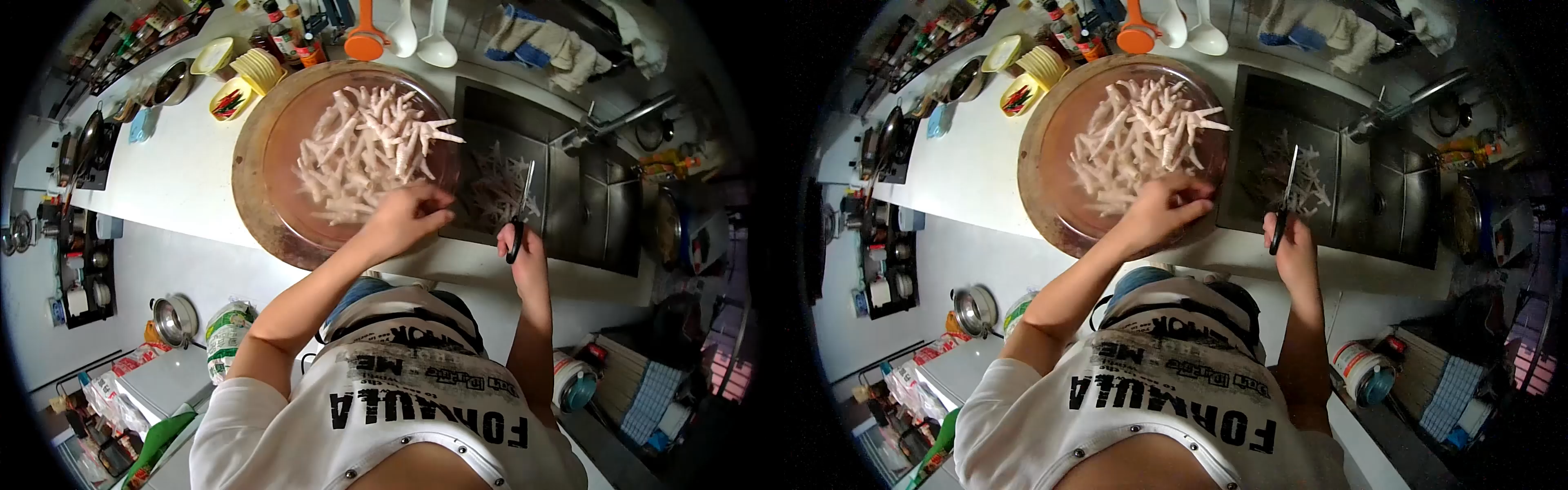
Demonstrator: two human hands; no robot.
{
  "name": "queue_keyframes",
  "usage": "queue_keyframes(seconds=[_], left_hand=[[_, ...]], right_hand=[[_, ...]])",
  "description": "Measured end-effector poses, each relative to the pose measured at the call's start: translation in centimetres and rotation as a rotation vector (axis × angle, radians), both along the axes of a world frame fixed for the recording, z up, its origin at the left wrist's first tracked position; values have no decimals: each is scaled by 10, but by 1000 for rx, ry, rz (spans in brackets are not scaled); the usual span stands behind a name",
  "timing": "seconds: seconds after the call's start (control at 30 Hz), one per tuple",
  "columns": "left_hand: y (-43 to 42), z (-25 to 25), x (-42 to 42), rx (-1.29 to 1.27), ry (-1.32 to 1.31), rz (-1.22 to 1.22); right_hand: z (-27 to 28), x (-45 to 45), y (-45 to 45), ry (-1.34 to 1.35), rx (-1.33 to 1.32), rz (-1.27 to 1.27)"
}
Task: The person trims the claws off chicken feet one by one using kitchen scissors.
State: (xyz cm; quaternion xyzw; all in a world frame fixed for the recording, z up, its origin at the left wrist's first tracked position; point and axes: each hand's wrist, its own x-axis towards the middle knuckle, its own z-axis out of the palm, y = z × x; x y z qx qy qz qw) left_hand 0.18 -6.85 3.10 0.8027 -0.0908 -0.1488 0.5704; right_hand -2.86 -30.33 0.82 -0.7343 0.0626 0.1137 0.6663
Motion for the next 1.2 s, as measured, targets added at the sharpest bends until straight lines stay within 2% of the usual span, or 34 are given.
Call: queue_keyframes(seconds=[0.07,0.1,0.13,0.23,0.33,0.4,0.43,0.5,0.53,0.6,0.63,0.7,0.73,0.77,0.83,0.9,0.97,1.0,1.03,1.1,1.13,1.17,1.2], left_hand=[[37,-26,-10,252,-222,19],[54,-22,-9,392,-63,10],[76,-35,-8,529,-158,14],[112,-38,1,773,-338,199],[127,-36,33,871,-472,220],[124,-35,58,1059,-536,36],[127,-44,73,1057,-538,41],[133,-71,99,1218,-952,-303],[134,-66,105,1218,-951,-296],[141,-53,114,1634,-1048,-534],[140,-46,119,1640,-1045,-530],[130,-38,128,1727,-645,-676],[136,-40,125,1599,-824,-593],[141,-39,123,1600,-828,-594],[147,-28,113,1531,-1136,-582],[147,-16,102,1503,-1100,-629],[144,-5,99,1271,-133,-502],[161,-33,106,1285,-170,-475],[158,-23,103,1287,-172,-477],[155,-4,96,1251,62,-479],[156,-4,94,1252,60,-481],[159,-5,91,1144,48,-382],[164,-7,89,1036,34,-285]], right_hand=[[-1,1,5,9,-41,22],[-1,1,8,19,-89,34],[0,3,12,41,-117,37],[3,6,23,14,-141,44],[4,10,32,-7,-91,62],[2,12,36,-22,-61,94],[1,13,38,-26,-64,96],[1,13,40,-43,15,154],[1,13,40,-51,-23,170],[7,12,44,-47,-17,188],[10,11,47,-41,-10,199],[13,7,50,-61,3,213],[8,5,49,-51,-14,230],[5,4,48,-40,-30,245],[3,3,48,-52,-67,260],[2,3,51,-28,-166,319],[4,5,60,-28,-175,324],[8,7,68,-63,-200,363],[13,9,78,-98,-227,400],[18,18,105,-170,-159,394],[18,26,118,-146,-18,411],[18,34,130,-125,125,427],[15,44,140,6,168,446]])
